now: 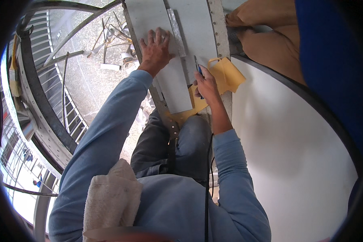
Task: The person cuts strips of reflective insulation material using a utility knife and a straightedge, then fits the strips into ceiling gaps. They repeat the process for multiple sections, aligning and trimming the material to fit the ceiling cavity.
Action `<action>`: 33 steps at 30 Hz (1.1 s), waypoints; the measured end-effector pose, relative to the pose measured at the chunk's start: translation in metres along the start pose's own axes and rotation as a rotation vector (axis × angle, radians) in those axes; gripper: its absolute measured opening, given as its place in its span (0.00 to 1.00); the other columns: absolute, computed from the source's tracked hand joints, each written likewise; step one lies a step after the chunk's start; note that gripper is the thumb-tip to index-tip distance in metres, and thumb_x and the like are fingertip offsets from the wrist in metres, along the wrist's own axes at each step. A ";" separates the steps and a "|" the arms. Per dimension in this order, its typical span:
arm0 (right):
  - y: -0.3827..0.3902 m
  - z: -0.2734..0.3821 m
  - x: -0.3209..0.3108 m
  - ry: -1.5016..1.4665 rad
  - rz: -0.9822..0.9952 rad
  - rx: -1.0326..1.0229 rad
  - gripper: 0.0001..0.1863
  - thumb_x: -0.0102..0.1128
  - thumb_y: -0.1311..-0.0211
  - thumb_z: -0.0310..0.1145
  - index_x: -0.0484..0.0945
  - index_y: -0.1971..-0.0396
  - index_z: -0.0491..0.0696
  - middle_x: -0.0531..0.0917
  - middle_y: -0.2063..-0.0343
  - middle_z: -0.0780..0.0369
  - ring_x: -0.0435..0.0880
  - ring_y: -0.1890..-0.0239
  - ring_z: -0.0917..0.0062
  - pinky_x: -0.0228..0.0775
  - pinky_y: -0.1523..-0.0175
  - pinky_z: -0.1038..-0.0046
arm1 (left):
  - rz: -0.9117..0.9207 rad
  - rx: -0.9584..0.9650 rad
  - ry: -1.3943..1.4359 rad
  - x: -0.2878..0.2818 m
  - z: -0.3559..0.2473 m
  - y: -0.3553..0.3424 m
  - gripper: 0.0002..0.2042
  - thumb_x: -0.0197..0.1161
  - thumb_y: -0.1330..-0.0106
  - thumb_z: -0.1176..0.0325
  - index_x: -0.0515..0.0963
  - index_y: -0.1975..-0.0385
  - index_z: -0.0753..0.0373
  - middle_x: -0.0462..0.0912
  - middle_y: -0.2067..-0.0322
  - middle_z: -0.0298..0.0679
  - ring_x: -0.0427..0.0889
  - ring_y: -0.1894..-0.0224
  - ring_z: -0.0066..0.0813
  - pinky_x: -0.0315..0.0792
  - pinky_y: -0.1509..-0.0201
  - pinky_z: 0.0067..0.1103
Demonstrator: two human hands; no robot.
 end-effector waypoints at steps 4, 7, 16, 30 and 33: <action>-0.022 0.036 0.013 0.355 -0.163 -0.269 0.22 0.53 0.25 0.45 0.73 0.42 0.45 0.82 0.67 0.55 0.85 0.68 0.64 0.80 0.63 0.61 | 0.011 -0.008 -0.030 0.001 0.000 -0.001 0.47 0.75 0.43 0.45 0.60 0.25 0.52 0.56 0.25 0.48 0.54 0.23 0.59 0.57 0.31 0.62; -0.036 0.065 0.032 0.602 -0.283 -0.473 0.24 0.48 0.24 0.48 0.72 0.45 0.42 0.84 0.59 0.43 0.85 0.57 0.45 0.77 0.51 0.49 | 0.004 -0.014 -0.052 0.001 0.000 -0.001 0.47 0.74 0.42 0.44 0.60 0.25 0.52 0.56 0.25 0.49 0.55 0.24 0.59 0.58 0.31 0.63; -0.093 0.163 0.081 0.669 -0.274 -0.558 0.20 0.45 0.25 0.43 0.71 0.48 0.42 0.84 0.55 0.41 0.83 0.50 0.42 0.74 0.44 0.45 | -0.017 -0.012 0.044 -0.002 0.000 0.000 0.46 0.76 0.43 0.48 0.61 0.25 0.53 0.56 0.26 0.50 0.56 0.25 0.62 0.57 0.32 0.65; -0.121 0.191 0.089 0.731 -0.220 -0.446 0.27 0.44 0.28 0.46 0.72 0.42 0.40 0.84 0.51 0.42 0.83 0.47 0.46 0.73 0.40 0.52 | 0.036 -0.026 0.031 0.004 0.001 0.000 0.46 0.75 0.42 0.49 0.58 0.24 0.49 0.54 0.24 0.48 0.52 0.23 0.61 0.54 0.30 0.64; -0.123 0.190 0.089 0.775 -0.189 -0.433 0.27 0.43 0.28 0.46 0.72 0.40 0.40 0.84 0.50 0.42 0.84 0.47 0.47 0.74 0.39 0.53 | 0.015 -0.016 0.025 0.004 0.001 0.000 0.45 0.75 0.41 0.48 0.59 0.24 0.49 0.54 0.24 0.48 0.52 0.23 0.60 0.54 0.30 0.64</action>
Point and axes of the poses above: each hand's wrist, its own y-axis away from the middle knuckle, its own x-axis out of the palm, z = x × y, the point moved 5 cm from there along -y, towards the middle knuckle
